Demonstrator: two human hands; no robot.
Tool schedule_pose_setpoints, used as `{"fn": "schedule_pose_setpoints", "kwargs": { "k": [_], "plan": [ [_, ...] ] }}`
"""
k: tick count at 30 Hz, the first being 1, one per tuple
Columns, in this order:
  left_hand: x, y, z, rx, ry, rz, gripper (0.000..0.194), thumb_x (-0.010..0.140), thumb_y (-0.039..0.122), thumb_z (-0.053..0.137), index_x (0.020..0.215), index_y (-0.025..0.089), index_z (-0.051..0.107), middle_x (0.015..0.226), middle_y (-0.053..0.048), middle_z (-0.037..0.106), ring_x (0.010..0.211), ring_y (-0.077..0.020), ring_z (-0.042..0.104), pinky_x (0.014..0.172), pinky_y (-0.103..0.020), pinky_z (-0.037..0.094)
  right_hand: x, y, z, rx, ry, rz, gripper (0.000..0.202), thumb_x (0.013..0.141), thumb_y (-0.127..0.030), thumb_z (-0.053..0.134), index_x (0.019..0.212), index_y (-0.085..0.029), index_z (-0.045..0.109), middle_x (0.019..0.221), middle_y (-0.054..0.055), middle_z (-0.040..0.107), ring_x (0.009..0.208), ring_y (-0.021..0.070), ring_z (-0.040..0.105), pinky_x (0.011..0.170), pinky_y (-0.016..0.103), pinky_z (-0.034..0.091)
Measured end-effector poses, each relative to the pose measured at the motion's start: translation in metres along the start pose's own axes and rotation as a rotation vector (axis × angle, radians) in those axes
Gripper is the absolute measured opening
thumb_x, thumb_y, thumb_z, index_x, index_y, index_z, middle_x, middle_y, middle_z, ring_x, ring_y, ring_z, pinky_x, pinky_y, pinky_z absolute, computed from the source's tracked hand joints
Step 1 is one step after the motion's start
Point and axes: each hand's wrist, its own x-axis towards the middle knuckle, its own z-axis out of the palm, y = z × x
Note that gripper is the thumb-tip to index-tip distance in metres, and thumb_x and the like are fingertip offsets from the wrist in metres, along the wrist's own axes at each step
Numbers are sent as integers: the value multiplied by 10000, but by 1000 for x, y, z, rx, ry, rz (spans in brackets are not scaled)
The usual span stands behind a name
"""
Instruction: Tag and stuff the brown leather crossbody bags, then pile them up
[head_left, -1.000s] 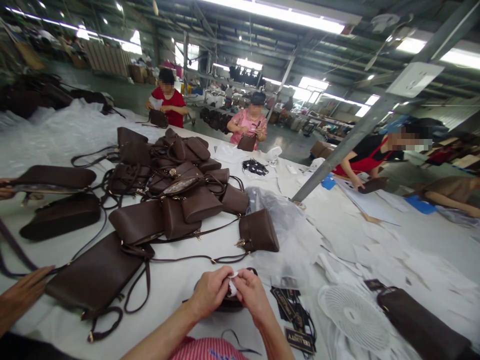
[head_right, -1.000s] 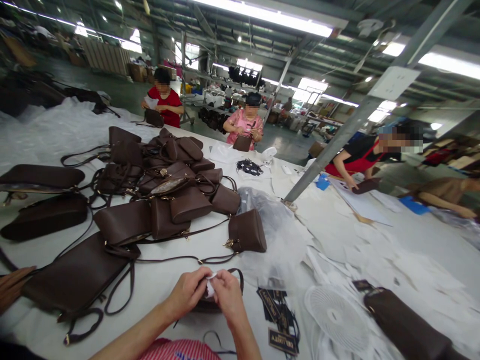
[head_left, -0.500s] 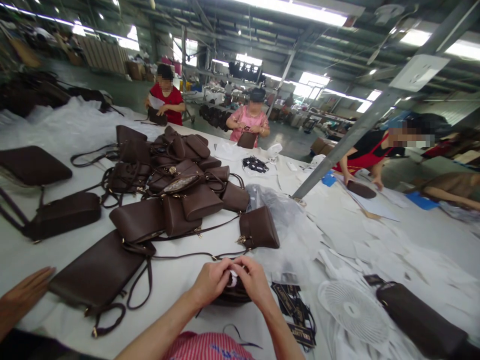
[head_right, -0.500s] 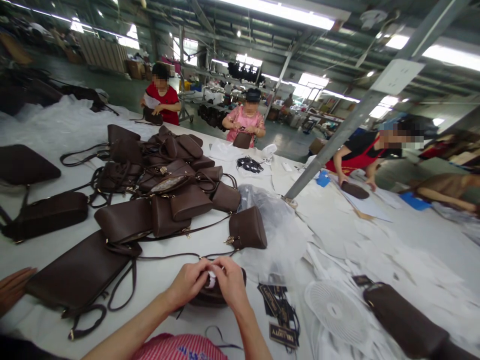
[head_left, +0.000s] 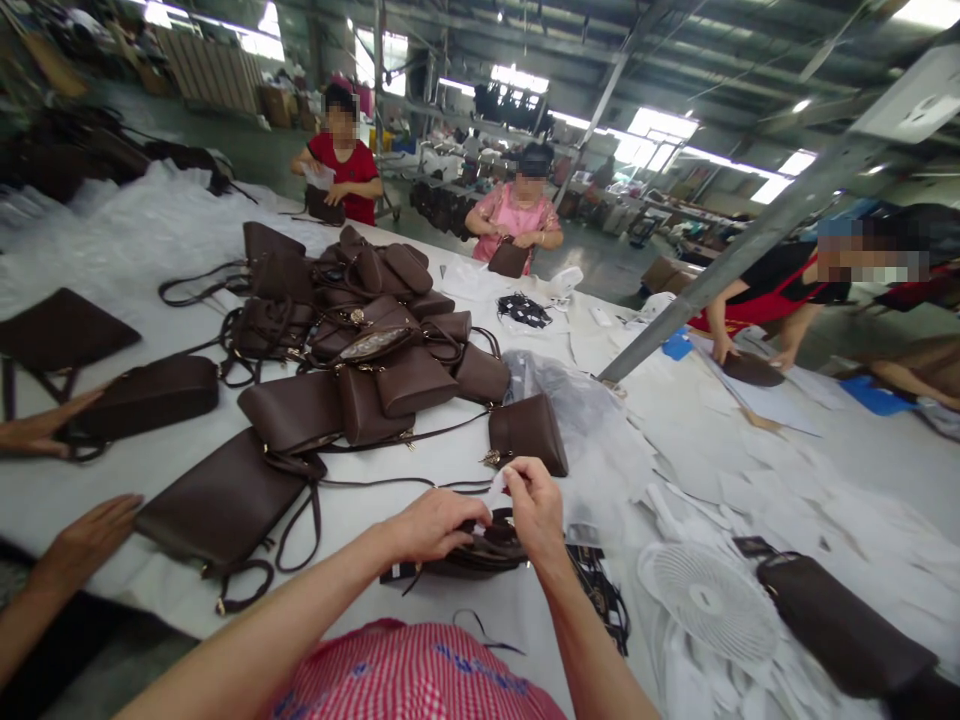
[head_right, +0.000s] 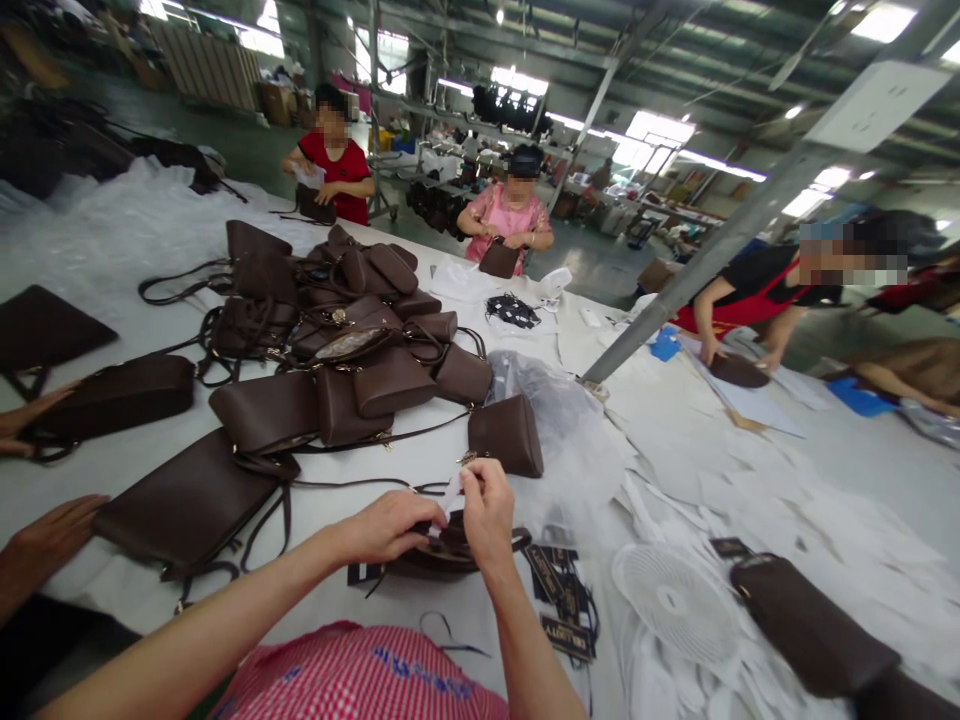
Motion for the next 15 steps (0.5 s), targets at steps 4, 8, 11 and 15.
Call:
{"fn": "schedule_pose_setpoints", "kwargs": {
  "k": [4,8,11,15],
  "plan": [
    [6,-13,-11,-102,-13,-76,307,788,173,581,1076,236,498,950,7,632,847,-178,584,754,-251,414,-3,5,-1,31,-386,57,518,781,-360,613,1236,-162,462,932,47,655,824,185,610,729,294,454],
    [10,-13,-13,-33,98,-97,376,765,179,596,1110,215,451,984,-19,626,875,-196,578,776,-295,444,-1,2,-5,-505,-605,-90,471,702,-294,699,1137,-167,568,883,70,681,816,224,610,694,284,393],
    [2,-4,0,214,463,-90,233,829,180,533,1060,189,497,1050,-89,605,949,-225,564,851,-372,452,9,-4,-9,-676,-624,-112,137,801,-285,591,868,-168,611,786,66,662,737,192,591,640,261,351],
    [-19,3,37,371,490,79,230,872,78,384,1014,169,541,958,-83,633,903,-190,587,836,-330,486,19,-5,-13,-438,-707,-22,116,800,-288,569,765,-185,527,711,10,617,671,150,560,615,240,369]
  ]
}}
